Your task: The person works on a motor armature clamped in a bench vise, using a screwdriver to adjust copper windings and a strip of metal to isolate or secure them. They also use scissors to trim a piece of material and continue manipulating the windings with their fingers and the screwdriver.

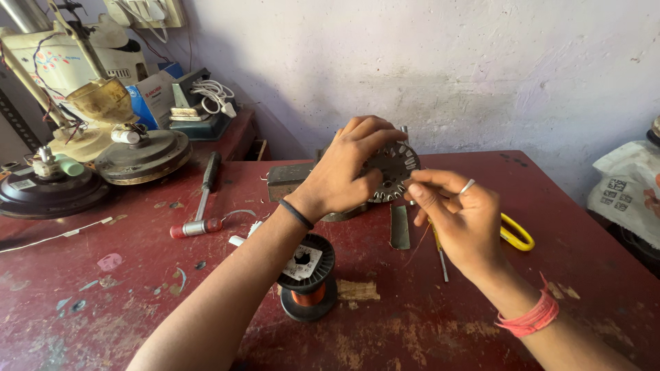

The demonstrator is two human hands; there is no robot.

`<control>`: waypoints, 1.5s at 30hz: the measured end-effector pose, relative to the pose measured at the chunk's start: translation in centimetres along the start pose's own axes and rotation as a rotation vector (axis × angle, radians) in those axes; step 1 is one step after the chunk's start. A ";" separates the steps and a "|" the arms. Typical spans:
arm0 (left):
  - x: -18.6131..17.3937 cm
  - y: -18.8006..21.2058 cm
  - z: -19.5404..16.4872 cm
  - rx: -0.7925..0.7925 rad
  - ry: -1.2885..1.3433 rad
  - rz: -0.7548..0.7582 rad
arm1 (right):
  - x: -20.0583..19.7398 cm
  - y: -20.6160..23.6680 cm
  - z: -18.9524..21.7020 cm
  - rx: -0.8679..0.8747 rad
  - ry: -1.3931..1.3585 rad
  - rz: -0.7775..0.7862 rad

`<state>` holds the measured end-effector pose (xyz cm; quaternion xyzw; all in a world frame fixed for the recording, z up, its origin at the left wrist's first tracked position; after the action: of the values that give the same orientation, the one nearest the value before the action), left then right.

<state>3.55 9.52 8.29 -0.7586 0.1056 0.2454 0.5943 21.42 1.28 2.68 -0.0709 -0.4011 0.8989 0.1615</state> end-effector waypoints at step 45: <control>1.1 0.8 3.6 -0.374 0.168 -0.094 | 0.4 0.5 -0.4 0.255 0.172 0.180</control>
<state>3.25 12.88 6.48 -0.8776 0.0719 0.1688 0.4430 21.05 1.35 2.03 -0.1622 -0.2605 0.9439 0.1221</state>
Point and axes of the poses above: each hand's wrist, its own y-axis away from the middle knuckle, its own x-axis out of the palm, z = x × y, the point moved 3 cm from there along -y, towards the middle knuckle, and after that the axes turned 10 degrees about -z, right-handed, at the moved point
